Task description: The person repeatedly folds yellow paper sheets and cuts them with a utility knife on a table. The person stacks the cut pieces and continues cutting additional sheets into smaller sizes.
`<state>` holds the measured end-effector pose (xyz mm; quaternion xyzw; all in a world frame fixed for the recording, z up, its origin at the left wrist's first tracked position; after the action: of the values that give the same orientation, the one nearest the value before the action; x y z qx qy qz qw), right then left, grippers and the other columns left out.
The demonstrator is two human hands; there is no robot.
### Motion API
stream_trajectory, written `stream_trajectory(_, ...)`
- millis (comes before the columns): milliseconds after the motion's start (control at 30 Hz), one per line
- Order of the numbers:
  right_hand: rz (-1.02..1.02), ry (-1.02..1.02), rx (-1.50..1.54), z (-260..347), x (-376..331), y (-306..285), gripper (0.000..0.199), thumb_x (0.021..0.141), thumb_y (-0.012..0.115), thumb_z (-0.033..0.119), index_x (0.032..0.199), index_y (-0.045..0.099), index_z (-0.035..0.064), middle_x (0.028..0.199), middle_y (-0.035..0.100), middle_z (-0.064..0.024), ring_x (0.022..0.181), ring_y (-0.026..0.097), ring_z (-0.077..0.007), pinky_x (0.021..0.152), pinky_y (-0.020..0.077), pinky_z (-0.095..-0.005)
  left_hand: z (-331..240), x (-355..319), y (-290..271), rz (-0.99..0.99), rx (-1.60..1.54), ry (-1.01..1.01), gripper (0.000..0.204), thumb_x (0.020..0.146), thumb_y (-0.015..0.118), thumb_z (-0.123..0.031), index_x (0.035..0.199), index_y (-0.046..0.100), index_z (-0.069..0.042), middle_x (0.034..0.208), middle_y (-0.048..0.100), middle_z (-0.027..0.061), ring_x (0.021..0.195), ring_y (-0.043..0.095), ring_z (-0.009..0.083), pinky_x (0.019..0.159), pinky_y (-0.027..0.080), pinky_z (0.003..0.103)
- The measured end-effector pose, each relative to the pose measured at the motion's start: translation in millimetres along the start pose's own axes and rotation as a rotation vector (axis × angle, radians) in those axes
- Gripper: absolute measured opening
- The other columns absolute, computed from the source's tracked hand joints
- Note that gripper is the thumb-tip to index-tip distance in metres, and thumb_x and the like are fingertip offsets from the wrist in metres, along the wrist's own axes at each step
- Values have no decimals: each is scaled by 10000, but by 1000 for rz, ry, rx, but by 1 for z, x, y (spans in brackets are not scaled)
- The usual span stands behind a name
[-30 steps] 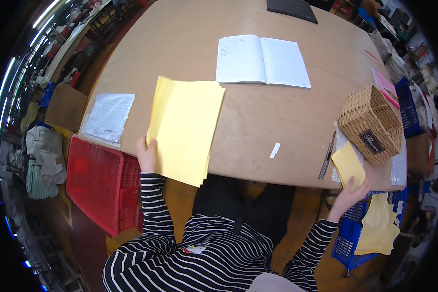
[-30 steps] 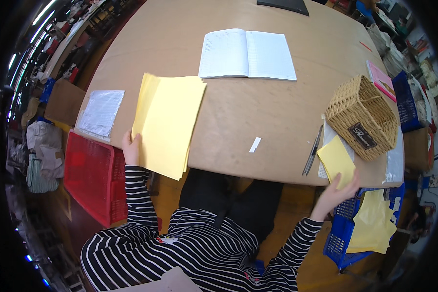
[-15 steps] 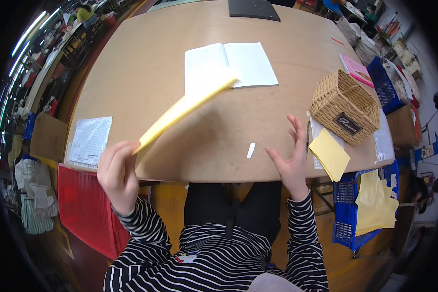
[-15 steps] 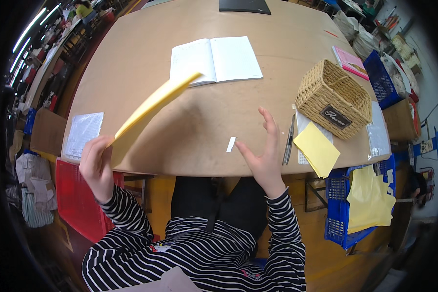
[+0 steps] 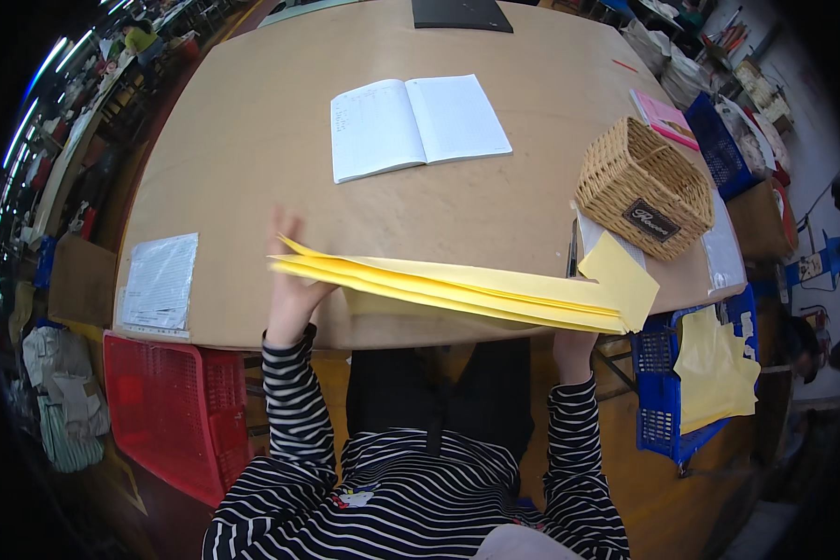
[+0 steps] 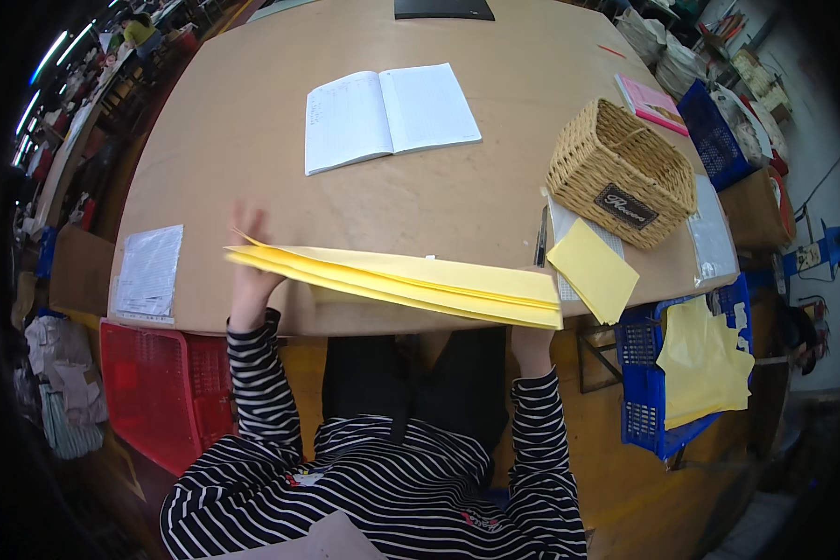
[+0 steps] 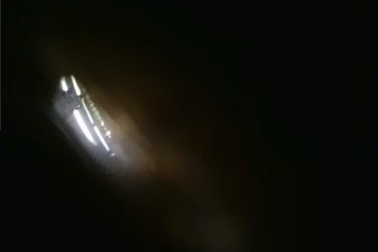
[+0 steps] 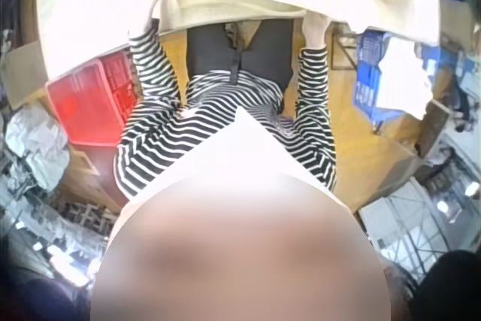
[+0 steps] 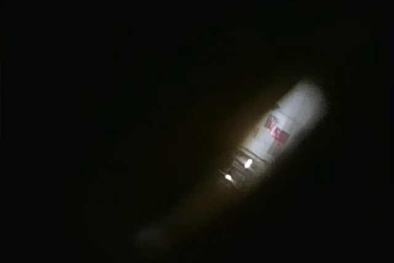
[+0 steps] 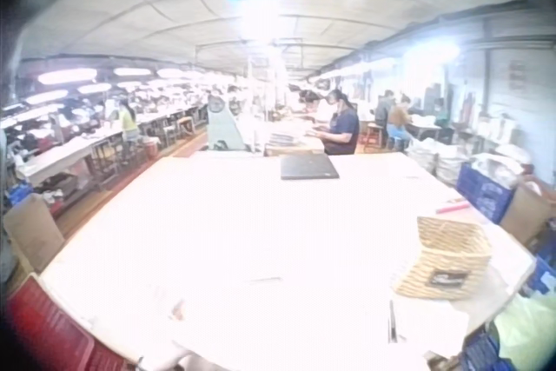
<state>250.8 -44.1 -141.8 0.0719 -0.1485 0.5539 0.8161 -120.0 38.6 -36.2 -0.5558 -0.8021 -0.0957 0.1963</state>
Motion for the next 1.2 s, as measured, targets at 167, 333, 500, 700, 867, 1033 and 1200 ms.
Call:
stream_trajectory(167,-187,77,86,-43,-9,-25,405,1047,508,240,1368,473,-4,1347,536,-141,1212,538,-249,1045,440,-373,45,-12,21,238,-248,-267,299,952,545,9,1248,578,32,1163,659,113,1034,631,167,903,501,289)
stream_trajectory(333,-189,80,168,-25,-3,-6,444,1042,515,191,1422,428,-22,1409,499,-148,1261,506,-252,1069,416,-368,64,-22,39,181,-375,-178,323,954,516,37,1277,524,46,1154,638,91,1070,602,171,955,466,305)
stream_trajectory(500,-159,112,86,6,-2,35,473,1021,533,93,1447,373,-39,1374,516,-132,1254,490,-204,1091,353,-330,81,-37,50,224,-308,-196,303,998,511,-33,1293,509,36,1197,615,80,1110,564,158,998,420,292)
stream_trajectory(700,-121,98,132,42,3,35,322,1030,520,105,1310,488,-51,1277,573,-123,1158,528,-150,1016,392,-305,61,-39,46,197,-292,-125,293,1040,530,-168,1242,554,43,1118,635,56,1021,559,120,913,441,271)
stream_trajectory(867,-153,135,114,46,15,29,253,1004,575,98,1197,571,-65,1105,664,-97,1003,601,-112,892,461,-261,58,-24,46,307,-269,-327,314,1036,528,-165,1249,565,63,1113,667,80,987,593,125,891,472,273)
stream_trajectory(1033,-1,441,32,34,13,17,260,967,617,68,1190,578,-60,975,710,-93,857,655,-103,765,509,-233,82,-27,29,453,-189,-571,312,1026,519,-124,1255,560,83,1134,674,102,1005,625,146,892,494,282)
stream_trajectory(1200,14,459,98,32,5,25,200,965,555,22,1156,540,-35,1077,670,-112,961,644,-127,840,501,-253,88,-44,30,354,-166,-481,276,1021,524,-136,1175,600,79,1023,684,62,902,600,117,819,486,274)
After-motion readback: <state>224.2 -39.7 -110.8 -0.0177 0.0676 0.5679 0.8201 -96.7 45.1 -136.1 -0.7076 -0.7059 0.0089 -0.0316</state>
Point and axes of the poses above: each hand's wrist, its own x-axis towards the middle knuckle, its own y-axis out of the palm, z = x × y, the point moved 1 cm from there along x, towards the middle knuckle
